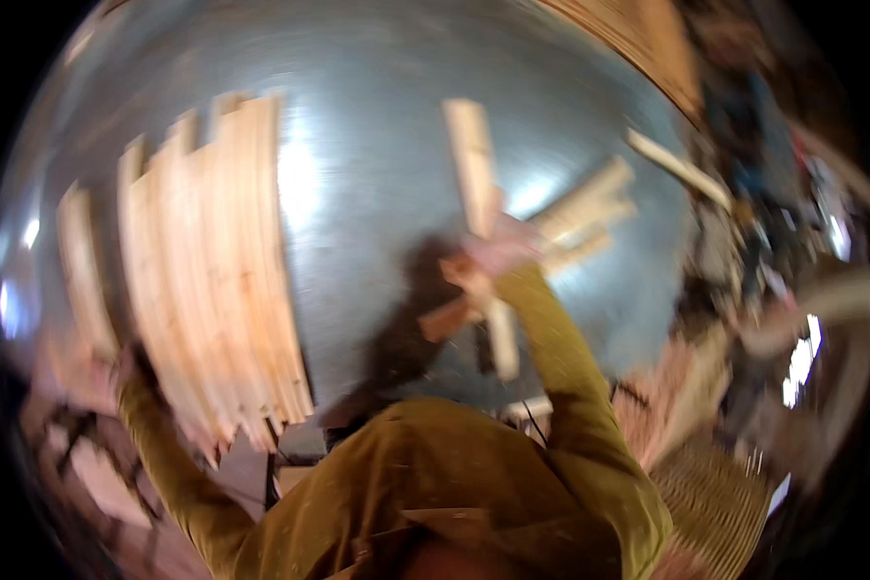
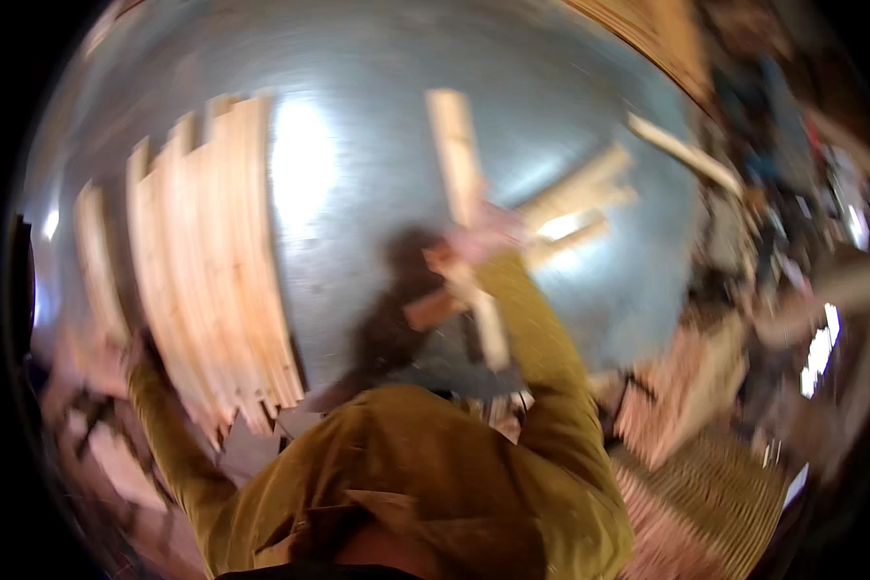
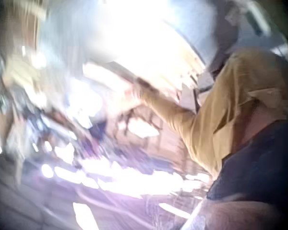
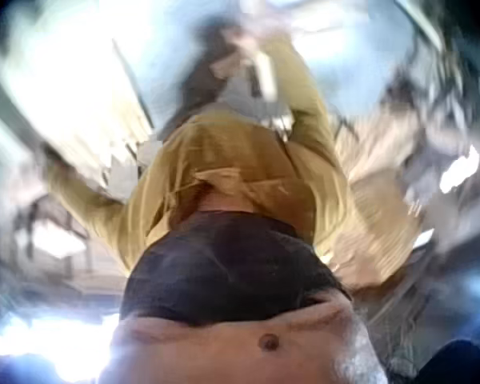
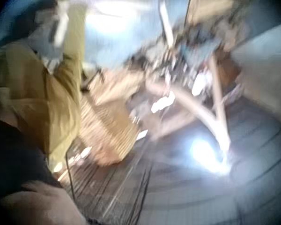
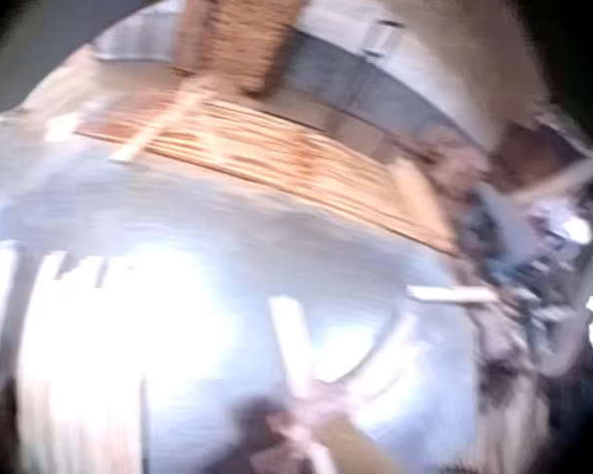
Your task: The person sorts and stacks thin wooden planks on a metal table. They repeatedly pick up planks, inspect them, and arrange them into neat piles, occasionally moving stacks to different locations on the table.
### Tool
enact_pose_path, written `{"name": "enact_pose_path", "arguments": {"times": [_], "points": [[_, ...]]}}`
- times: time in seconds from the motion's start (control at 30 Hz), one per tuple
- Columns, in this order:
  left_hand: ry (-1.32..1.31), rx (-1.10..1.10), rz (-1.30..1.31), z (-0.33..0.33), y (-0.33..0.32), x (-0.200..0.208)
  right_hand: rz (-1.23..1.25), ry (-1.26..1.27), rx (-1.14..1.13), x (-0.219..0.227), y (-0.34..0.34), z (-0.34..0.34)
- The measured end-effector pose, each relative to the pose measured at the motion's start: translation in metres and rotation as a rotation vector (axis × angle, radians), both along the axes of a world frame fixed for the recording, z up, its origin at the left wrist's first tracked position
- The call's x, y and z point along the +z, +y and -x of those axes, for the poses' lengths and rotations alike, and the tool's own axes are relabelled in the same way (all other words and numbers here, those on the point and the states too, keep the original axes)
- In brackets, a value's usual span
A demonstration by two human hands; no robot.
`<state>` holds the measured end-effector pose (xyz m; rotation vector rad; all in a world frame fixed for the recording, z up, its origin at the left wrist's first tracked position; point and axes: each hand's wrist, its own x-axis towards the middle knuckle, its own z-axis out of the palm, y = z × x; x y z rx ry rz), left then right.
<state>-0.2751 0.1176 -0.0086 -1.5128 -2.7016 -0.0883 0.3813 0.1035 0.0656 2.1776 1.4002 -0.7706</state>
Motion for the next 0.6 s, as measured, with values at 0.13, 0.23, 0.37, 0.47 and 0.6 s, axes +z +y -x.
{"name": "enact_pose_path", "arguments": {"times": [0.13, 0.23, 0.37, 0.47, 0.6], "points": [[-0.335, -0.036, -0.423, -0.165, -0.03, 0.085, -0.347, -0.022, -0.075, -0.022, -0.024, 0.012], [-1.132, -0.509, -0.347, -0.257, -0.063, 0.016, -0.354, 0.056, -0.081, 0.009, -0.03, 0.048], [-1.77, -0.51, 0.326, -0.396, -0.079, -0.016, -0.595, 0.203, 0.277, -0.016, -0.038, 0.059], [-2.255, 0.049, 0.393, -0.463, -0.093, 0.024, -0.847, 0.191, 0.74, -0.043, -0.075, 0.0], [-2.187, 0.024, 0.508, -0.467, -0.081, -0.02, -0.82, -0.013, 0.476, -0.03, -0.079, -0.098]]}}
